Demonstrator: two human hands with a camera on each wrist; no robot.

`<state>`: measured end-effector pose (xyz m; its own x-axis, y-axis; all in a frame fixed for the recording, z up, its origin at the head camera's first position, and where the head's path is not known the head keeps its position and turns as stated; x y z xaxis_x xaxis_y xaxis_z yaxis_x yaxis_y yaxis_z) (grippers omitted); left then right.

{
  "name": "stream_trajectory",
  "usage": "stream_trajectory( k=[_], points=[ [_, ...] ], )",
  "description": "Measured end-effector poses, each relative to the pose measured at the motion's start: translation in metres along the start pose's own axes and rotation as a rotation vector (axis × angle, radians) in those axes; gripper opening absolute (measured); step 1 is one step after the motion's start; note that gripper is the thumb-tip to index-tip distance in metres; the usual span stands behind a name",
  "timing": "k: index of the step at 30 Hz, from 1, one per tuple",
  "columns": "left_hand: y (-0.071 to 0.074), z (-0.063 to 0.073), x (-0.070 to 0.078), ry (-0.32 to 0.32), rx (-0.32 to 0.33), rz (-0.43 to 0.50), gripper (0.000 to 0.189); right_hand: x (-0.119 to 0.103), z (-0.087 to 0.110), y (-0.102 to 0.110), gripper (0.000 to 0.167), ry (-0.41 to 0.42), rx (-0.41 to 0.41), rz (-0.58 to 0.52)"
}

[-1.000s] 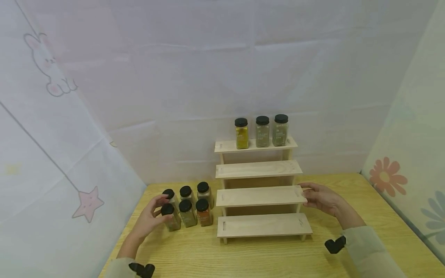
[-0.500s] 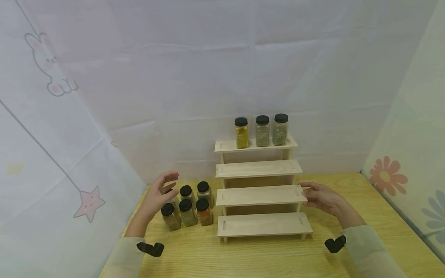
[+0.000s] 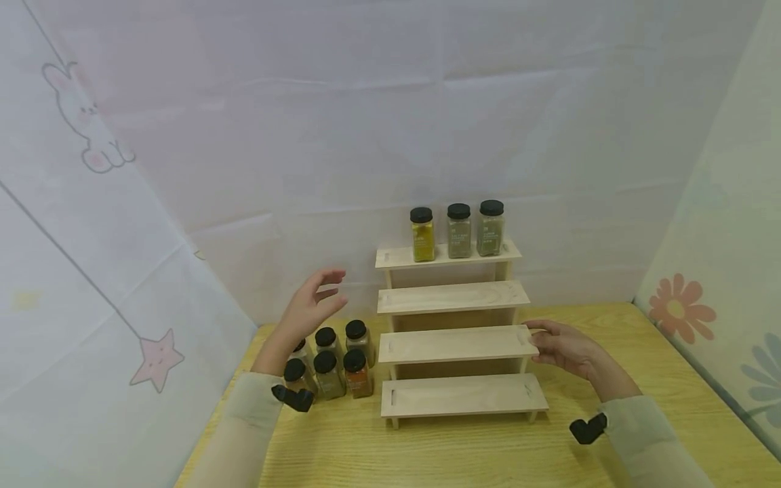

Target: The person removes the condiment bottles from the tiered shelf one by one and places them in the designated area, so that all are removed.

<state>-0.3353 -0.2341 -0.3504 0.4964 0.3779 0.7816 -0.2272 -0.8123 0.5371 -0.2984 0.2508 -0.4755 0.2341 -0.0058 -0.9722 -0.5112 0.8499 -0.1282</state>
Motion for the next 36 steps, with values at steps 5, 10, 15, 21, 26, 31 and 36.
stream_trajectory(
  k=[5,10,15,21,26,31,36],
  points=[
    [-0.006,-0.025,0.009,0.001,-0.003,-0.005,0.054,-0.001,0.0,0.0,0.072,0.002,0.0,0.003],
    [-0.015,-0.045,0.023,-0.026,-0.022,-0.001,0.055,0.0,0.0,0.001,0.071,0.0,0.009,0.008],
    [-0.023,-0.059,0.042,-0.011,-0.04,-0.007,0.055,0.001,-0.001,0.004,0.072,-0.004,0.015,0.021],
    [-0.031,-0.084,0.028,-0.028,-0.035,0.019,0.058,-0.001,-0.003,0.004,0.071,-0.029,0.048,0.063],
    [-0.041,-0.098,0.032,-0.029,-0.037,0.05,0.059,-0.002,-0.003,0.002,0.07,-0.047,0.069,0.074],
    [-0.047,-0.114,0.04,-0.043,-0.029,0.053,0.06,-0.004,-0.002,0.001,0.071,-0.052,0.071,0.069],
    [-0.053,-0.129,0.043,-0.051,-0.018,0.048,0.059,-0.003,-0.004,0.001,0.071,-0.058,0.086,0.068]
  ],
)
Point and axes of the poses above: each hand's wrist, its own z-axis away from the middle knuckle, its own y-axis out of the back of the hand, x = y × z, the point moved 5 cm from there along -z, towards the middle knuckle, and after that the axes turned 7 degrees about -x, right-handed, at the moved point
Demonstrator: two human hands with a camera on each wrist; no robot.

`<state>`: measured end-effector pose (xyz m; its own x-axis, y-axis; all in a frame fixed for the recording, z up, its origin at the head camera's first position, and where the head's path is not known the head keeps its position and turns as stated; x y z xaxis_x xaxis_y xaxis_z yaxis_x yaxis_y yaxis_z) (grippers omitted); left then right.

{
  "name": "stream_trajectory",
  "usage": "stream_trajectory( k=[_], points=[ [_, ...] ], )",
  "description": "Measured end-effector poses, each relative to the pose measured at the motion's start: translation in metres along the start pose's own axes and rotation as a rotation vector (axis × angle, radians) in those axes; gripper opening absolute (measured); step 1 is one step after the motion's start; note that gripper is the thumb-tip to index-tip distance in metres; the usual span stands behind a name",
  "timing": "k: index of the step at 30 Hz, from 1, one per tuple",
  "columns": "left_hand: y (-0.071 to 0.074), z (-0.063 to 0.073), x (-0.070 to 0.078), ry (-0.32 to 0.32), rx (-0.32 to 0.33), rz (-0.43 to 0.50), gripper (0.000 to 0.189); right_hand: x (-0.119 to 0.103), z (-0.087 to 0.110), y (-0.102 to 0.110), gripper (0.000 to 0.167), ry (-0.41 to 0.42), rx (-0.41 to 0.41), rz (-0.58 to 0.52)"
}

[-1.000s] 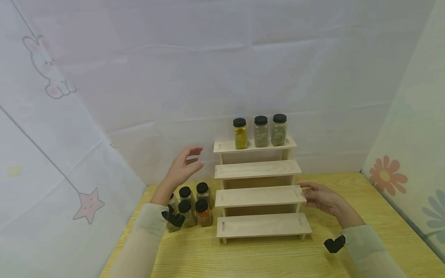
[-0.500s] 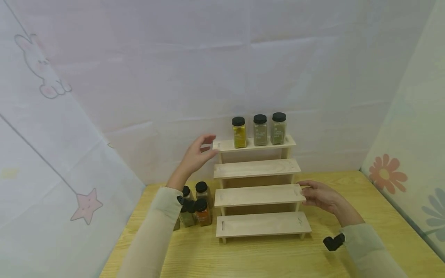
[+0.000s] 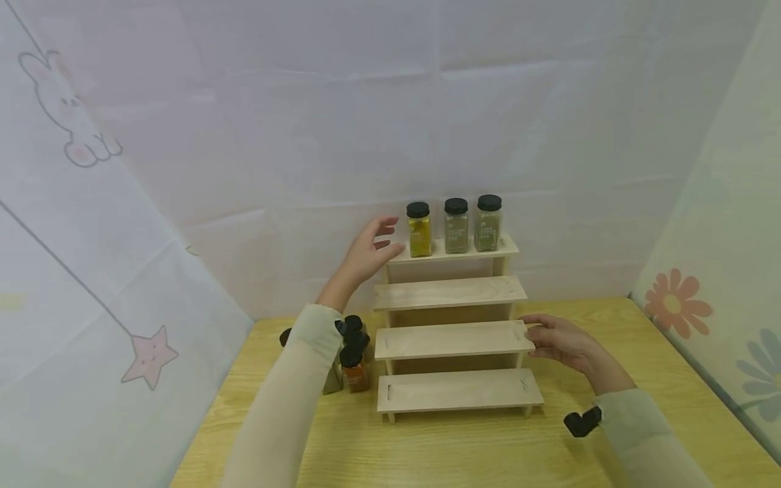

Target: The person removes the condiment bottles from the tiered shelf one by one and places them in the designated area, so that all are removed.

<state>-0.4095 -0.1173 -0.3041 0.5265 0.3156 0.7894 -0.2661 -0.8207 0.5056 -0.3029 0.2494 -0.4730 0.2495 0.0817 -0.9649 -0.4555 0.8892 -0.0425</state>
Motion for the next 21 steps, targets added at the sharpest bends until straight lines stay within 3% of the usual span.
stream_trajectory(
  k=[10,21],
  points=[
    [-0.015,-0.019,-0.002,-0.01,-0.001,0.047,0.062,0.005,-0.002,0.003,0.072,-0.02,0.007,-0.031],
    [-0.018,-0.037,-0.005,0.022,0.046,0.093,0.07,0.0,-0.001,0.002,0.072,-0.026,-0.003,-0.027]
  ],
)
Point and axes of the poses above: each hand's wrist, its own z-axis away from the middle knuckle, its own y-axis out of the back of the hand, x = y × z, the point moved 5 cm from there along -z, towards the middle knuckle, and after that the axes turned 7 degrees about -x, right-handed, at the moved point
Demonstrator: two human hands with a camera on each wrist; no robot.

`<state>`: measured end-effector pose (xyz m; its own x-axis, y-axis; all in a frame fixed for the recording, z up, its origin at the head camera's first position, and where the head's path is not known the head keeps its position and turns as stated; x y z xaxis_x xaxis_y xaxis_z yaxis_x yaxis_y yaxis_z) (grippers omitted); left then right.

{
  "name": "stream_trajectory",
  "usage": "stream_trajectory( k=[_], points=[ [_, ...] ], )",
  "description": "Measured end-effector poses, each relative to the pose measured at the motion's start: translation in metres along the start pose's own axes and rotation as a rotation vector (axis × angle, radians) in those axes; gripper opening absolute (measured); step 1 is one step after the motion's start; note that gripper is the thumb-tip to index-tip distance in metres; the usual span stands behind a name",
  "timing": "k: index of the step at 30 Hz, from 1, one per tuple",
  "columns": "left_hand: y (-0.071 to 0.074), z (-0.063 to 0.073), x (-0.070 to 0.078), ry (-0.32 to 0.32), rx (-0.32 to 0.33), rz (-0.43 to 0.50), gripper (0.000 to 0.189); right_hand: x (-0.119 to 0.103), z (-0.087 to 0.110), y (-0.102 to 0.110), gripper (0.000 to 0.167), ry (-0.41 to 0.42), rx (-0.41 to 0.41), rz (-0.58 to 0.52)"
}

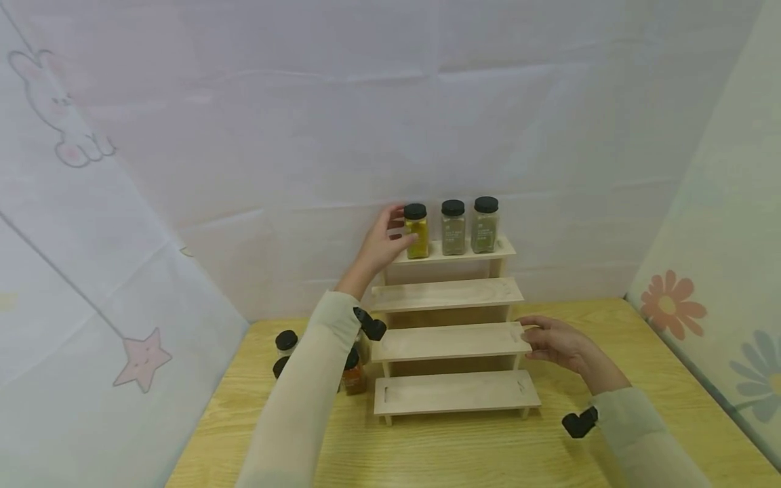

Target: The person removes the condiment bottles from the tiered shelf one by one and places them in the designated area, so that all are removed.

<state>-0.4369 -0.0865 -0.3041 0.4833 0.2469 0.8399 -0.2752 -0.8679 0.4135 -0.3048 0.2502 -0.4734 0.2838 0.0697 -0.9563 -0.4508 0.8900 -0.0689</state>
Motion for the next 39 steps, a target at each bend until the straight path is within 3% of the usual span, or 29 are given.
stream_trajectory(
  k=[12,23,32,39],
  points=[
    [-0.005,-0.007,-0.001,0.039,0.037,-0.045,0.069,0.006,-0.002,-0.004,0.07,-0.002,-0.002,-0.017],
    [0.002,0.0,0.005,0.03,0.066,-0.08,0.067,0.007,-0.001,-0.004,0.071,0.002,0.016,-0.009],
    [0.013,0.017,0.02,0.033,0.041,-0.112,0.066,0.005,0.0,-0.003,0.067,0.009,0.023,0.012],
    [0.017,0.032,0.03,0.005,0.006,-0.075,0.064,0.003,-0.001,0.001,0.066,0.005,0.033,0.03]
  ],
)
Point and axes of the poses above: each hand's wrist, its own z-axis away from the middle knuckle, its own y-axis out of the back of the hand, x = y × z, the point moved 5 cm from there along -z, towards the middle knuckle, and after that the axes turned 7 degrees about -x, right-handed, at the moved point
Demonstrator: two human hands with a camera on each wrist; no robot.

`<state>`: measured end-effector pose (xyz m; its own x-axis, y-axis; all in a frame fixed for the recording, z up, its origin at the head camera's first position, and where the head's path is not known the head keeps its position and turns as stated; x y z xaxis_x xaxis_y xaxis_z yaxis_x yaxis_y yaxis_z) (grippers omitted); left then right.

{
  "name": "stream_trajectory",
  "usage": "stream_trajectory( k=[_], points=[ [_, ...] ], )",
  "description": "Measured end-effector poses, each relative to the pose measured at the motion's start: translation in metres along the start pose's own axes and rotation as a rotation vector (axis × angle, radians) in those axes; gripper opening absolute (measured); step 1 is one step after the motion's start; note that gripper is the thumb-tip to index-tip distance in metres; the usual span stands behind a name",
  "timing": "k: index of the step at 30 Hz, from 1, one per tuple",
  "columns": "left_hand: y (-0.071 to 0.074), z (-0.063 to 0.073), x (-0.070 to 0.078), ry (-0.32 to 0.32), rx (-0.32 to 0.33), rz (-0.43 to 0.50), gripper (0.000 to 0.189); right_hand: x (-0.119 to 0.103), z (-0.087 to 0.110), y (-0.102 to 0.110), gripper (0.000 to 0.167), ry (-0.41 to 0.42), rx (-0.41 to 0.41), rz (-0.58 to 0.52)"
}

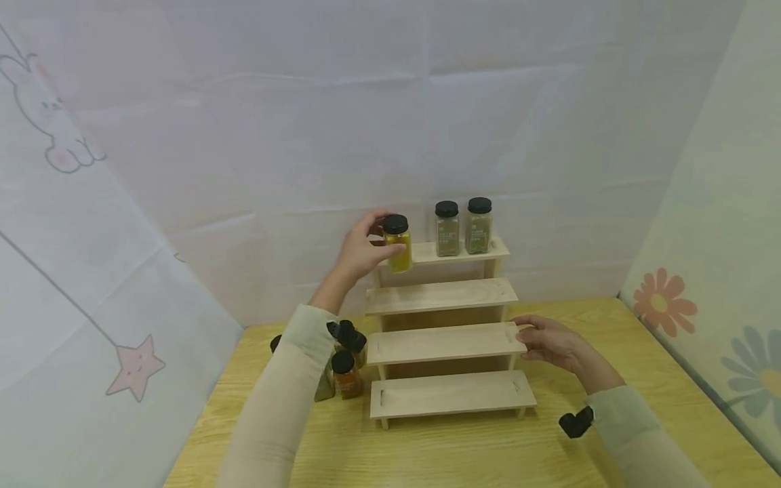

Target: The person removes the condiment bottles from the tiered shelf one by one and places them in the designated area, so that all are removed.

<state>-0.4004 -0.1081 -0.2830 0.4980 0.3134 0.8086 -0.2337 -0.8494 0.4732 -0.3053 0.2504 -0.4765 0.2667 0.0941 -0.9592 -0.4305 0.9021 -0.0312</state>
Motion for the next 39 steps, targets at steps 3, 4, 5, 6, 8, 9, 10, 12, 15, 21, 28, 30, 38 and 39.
stream_trajectory(
  k=[3,4,5,6,8,9,10,12,15,21,28,30,38,39],
  points=[
    [0.001,0.006,0.002,-0.016,-0.011,0.015,0.064,-0.001,-0.001,0.001,0.066,-0.001,-0.002,0.011],
    [0.001,0.007,0.003,-0.02,-0.015,0.02,0.065,-0.001,-0.001,0.002,0.066,-0.003,-0.001,0.011],
    [0.001,0.009,0.004,-0.021,-0.018,0.017,0.065,-0.002,-0.001,0.002,0.066,-0.006,0.0,0.012],
    [0.001,0.01,0.004,-0.021,-0.019,0.016,0.065,-0.002,-0.001,0.002,0.066,-0.01,0.002,0.011],
    [0.003,0.014,0.005,-0.019,-0.019,0.018,0.066,-0.002,-0.001,0.002,0.066,-0.017,0.008,0.007],
    [0.003,0.016,0.006,-0.018,-0.017,0.017,0.066,-0.003,-0.001,0.001,0.066,-0.018,0.009,0.006],
    [0.004,0.018,0.006,-0.017,-0.016,0.018,0.066,-0.002,-0.001,0.001,0.065,-0.019,0.009,0.005],
    [0.006,0.023,0.006,-0.013,-0.016,0.016,0.066,-0.002,-0.002,0.0,0.065,-0.017,0.003,0.006],
    [0.008,0.029,0.005,-0.008,-0.02,0.014,0.066,-0.001,-0.002,-0.001,0.064,-0.02,0.001,0.002],
    [0.01,0.04,0.002,0.001,-0.024,0.002,0.066,0.0,-0.002,0.001,0.063,-0.019,0.008,0.001],
    [0.019,0.053,-0.005,0.011,-0.04,-0.011,0.065,-0.001,-0.004,0.004,0.063,-0.015,0.008,0.007],
    [0.022,0.058,-0.006,0.011,-0.049,-0.023,0.065,-0.001,-0.004,0.004,0.063,-0.014,0.005,0.006],
    [0.03,0.075,-0.009,0.038,-0.073,-0.065,0.064,-0.002,-0.004,0.005,0.063,-0.012,0.001,0.011],
    [0.031,0.077,-0.011,0.045,-0.073,-0.068,0.064,-0.002,-0.004,0.006,0.063,-0.011,0.0,0.012]
  ],
)
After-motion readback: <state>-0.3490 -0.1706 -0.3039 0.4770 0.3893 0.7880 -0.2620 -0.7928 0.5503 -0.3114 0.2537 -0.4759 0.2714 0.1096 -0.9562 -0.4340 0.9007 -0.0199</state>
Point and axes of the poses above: each hand's wrist, its own z-axis away from the middle knuckle, its own y-axis out of the back of the hand, x = y × z, the point moved 5 cm from there along -z, towards the middle knuckle, and after that the axes turned 7 degrees about -x, right-handed, at the moved point
